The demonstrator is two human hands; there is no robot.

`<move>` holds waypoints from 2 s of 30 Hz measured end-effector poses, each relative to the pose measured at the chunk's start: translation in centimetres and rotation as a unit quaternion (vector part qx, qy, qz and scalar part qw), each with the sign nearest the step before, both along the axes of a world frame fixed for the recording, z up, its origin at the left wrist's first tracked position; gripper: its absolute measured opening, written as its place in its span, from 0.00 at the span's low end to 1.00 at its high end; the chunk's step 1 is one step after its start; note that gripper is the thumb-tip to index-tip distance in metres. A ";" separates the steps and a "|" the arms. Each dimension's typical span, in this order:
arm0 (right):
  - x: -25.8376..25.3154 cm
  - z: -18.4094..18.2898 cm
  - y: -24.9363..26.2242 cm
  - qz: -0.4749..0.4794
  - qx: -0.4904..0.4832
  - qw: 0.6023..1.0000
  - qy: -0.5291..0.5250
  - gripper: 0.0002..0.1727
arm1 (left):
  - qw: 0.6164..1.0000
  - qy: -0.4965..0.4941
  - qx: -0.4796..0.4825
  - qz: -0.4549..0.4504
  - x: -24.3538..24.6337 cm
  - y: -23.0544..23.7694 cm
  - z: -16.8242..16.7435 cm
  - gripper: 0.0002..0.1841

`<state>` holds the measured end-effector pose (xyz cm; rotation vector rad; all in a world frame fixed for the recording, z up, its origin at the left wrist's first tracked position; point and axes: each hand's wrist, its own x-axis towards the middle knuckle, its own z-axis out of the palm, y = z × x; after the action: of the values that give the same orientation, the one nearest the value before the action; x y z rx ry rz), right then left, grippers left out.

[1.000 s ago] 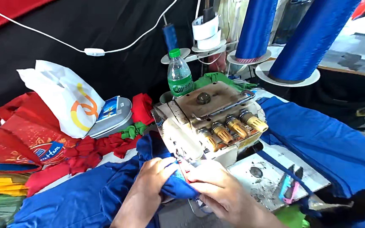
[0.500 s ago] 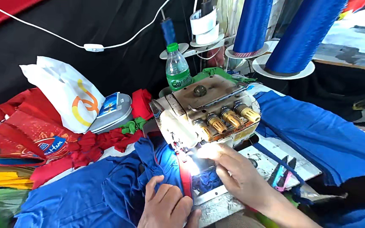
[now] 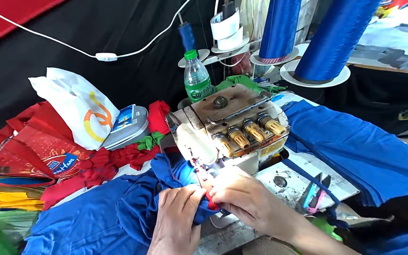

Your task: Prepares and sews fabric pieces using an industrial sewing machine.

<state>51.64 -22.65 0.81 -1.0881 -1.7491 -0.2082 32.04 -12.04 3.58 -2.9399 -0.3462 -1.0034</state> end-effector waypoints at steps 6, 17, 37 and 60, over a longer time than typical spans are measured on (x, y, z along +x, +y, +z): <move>-0.3 -4.3 -1.1 -0.051 0.090 0.994 -0.029 0.07 | 0.996 0.086 0.030 0.008 -0.7 -1.6 0.9 0.18; -0.7 -4.1 0.0 -0.101 0.083 0.991 -0.011 0.07 | 0.996 0.079 0.036 0.033 -0.2 -0.6 0.1 0.22; 0.0 -1.7 0.5 -0.040 0.033 0.998 -0.044 0.07 | 0.994 0.050 -0.061 -0.072 0.7 -4.5 2.1 0.10; -0.9 -1.2 -0.3 -0.090 -0.046 0.993 -0.062 0.08 | 0.997 0.050 -0.021 0.058 0.7 -1.4 -0.9 0.27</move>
<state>50.76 -22.95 -0.37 -1.3256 -1.7857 -0.3141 32.74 -13.42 2.67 -2.9533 -0.5355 -0.8426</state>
